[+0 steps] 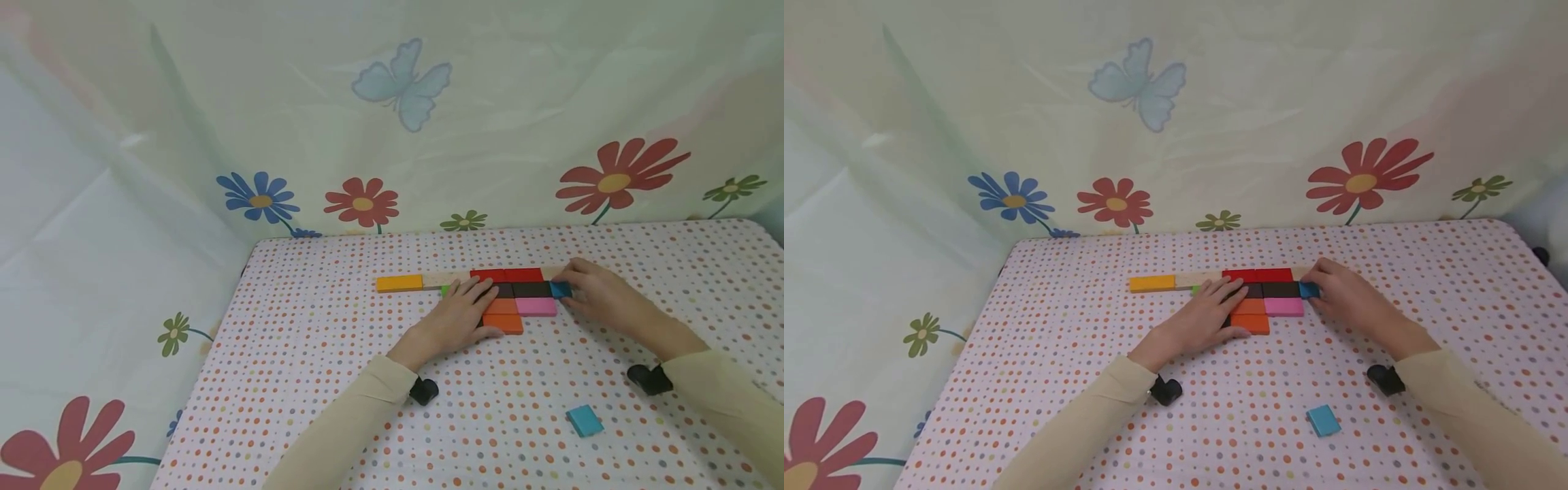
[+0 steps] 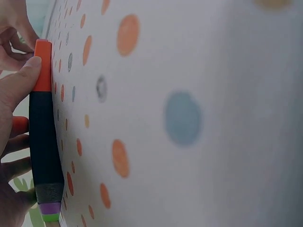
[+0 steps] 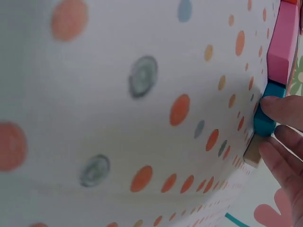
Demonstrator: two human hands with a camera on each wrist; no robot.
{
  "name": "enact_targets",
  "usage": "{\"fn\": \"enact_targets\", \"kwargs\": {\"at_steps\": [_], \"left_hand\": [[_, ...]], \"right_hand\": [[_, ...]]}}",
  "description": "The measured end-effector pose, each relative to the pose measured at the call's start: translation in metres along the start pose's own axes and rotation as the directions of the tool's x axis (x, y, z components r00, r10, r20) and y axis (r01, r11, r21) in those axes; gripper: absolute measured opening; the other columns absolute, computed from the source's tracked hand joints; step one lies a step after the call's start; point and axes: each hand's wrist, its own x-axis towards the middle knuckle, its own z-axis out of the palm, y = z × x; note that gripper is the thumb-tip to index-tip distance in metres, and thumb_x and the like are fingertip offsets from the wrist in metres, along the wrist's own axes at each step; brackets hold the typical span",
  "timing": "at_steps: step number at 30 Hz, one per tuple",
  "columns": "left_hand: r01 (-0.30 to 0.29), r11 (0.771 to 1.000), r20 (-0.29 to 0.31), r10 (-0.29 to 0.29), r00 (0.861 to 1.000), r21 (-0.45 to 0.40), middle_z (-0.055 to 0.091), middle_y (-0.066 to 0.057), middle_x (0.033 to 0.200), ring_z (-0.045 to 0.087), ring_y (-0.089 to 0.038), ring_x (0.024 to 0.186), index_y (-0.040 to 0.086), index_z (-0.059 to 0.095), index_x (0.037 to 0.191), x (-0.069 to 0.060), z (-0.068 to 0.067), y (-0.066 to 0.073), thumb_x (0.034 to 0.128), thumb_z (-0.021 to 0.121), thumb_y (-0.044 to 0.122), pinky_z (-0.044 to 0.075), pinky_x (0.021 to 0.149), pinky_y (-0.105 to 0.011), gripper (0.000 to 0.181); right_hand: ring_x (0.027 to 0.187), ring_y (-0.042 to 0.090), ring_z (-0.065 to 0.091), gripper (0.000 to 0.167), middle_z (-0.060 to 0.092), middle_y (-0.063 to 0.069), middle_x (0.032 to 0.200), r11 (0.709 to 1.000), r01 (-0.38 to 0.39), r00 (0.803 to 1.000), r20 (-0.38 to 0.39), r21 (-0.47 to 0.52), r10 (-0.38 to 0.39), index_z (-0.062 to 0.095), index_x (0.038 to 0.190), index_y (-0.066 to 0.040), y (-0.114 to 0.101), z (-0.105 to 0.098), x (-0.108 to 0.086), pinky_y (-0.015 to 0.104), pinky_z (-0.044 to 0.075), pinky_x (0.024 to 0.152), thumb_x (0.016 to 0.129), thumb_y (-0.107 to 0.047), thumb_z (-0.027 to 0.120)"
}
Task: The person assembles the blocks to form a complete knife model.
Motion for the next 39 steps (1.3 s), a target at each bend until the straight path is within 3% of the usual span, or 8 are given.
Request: {"fn": "enact_targets", "kwargs": {"at_steps": [6,12,16,21,24,27,32,39], "left_hand": [[0.0,1.0,0.009,-0.001,1.0,0.012,0.026,-0.007,0.172,0.022,-0.025,0.159,0.01,0.03,0.165,0.002,0.0,0.001,0.1078,0.047,0.057,0.017,0.129,-0.045,0.076],[0.007,1.0,0.001,-0.007,1.0,-0.004,0.026,-0.007,0.172,0.022,-0.025,0.159,0.01,0.031,0.165,0.001,-0.001,0.001,0.1079,0.048,0.056,0.016,0.129,-0.044,0.075],[0.003,1.0,0.003,-0.003,1.0,-0.012,0.026,-0.007,0.172,0.022,-0.026,0.159,0.01,0.031,0.165,0.002,0.0,0.001,0.1079,0.047,0.057,0.016,0.129,-0.044,0.075],[0.011,1.0,0.006,-0.01,1.0,-0.018,0.026,-0.006,0.172,0.021,-0.025,0.159,0.01,0.031,0.165,0.002,0.0,0.001,0.1076,0.048,0.057,0.015,0.129,-0.043,0.076],[0.007,1.0,0.006,-0.007,1.0,-0.017,0.025,-0.006,0.172,0.021,-0.025,0.159,0.01,0.03,0.165,0.002,-0.002,0.002,0.1079,0.048,0.056,0.014,0.129,-0.043,0.075],[0.001,1.0,0.005,-0.001,1.0,-0.019,0.025,-0.007,0.172,0.021,-0.025,0.159,0.01,0.03,0.165,0.001,-0.001,0.001,0.1082,0.047,0.056,0.015,0.129,-0.044,0.075],[-0.006,1.0,-0.002,0.006,1.0,-0.023,0.026,-0.008,0.172,0.022,-0.026,0.159,0.009,0.031,0.165,0.0,-0.002,0.001,0.1084,0.047,0.055,0.015,0.129,-0.044,0.075],[-0.011,1.0,-0.002,0.011,1.0,-0.026,0.026,-0.008,0.172,0.022,-0.026,0.159,0.009,0.031,0.165,0.0,-0.003,0.001,0.1084,0.047,0.055,0.015,0.129,-0.044,0.075]], "right_hand": [[0.092,0.035,0.062,0.036,0.062,0.018,0.102,0.999,0.042,0.999,-0.033,0.005,-0.042,0.073,0.111,0.004,-0.008,-0.007,-0.014,0.055,0.06,0.08,0.079,-0.002,0.089],[0.093,0.024,0.064,0.028,0.064,0.0,0.101,0.98,0.157,0.986,0.04,0.119,-0.163,0.077,0.103,-0.012,-0.025,-0.015,-0.035,0.043,0.061,0.076,0.079,-0.01,0.092],[0.093,0.009,0.062,0.026,0.063,-0.012,0.105,0.949,0.205,0.951,0.181,0.238,-0.251,0.077,0.105,-0.021,-0.032,-0.016,-0.058,0.031,0.059,0.075,0.082,-0.021,0.09],[0.096,0.0,0.056,0.027,0.06,-0.019,0.108,0.92,0.128,0.896,0.356,0.37,-0.267,0.076,0.109,-0.028,-0.034,-0.012,-0.086,0.028,0.057,0.078,0.085,-0.033,0.088],[0.094,-0.003,0.053,0.028,0.058,-0.021,0.107,0.894,0.1,0.869,0.399,0.436,-0.292,0.077,0.108,-0.029,-0.033,-0.007,-0.098,0.026,0.056,0.077,0.083,-0.028,0.089],[0.092,-0.005,0.051,0.028,0.058,-0.02,0.106,0.868,0.114,0.861,0.388,0.483,-0.329,0.078,0.107,-0.028,-0.031,-0.001,-0.105,0.024,0.054,0.074,0.083,-0.021,0.089],[0.088,-0.004,0.051,0.029,0.06,-0.015,0.107,0.896,0.102,0.893,0.357,0.431,-0.273,0.076,0.111,-0.022,-0.032,0.001,-0.103,0.024,0.054,0.069,0.085,-0.019,0.088],[0.074,-0.002,0.044,0.033,0.059,-0.007,0.1,0.976,0.003,0.961,0.269,0.216,-0.062,0.076,0.112,-0.013,-0.038,0.001,-0.089,0.022,0.046,0.06,0.083,-0.021,0.09]]}}
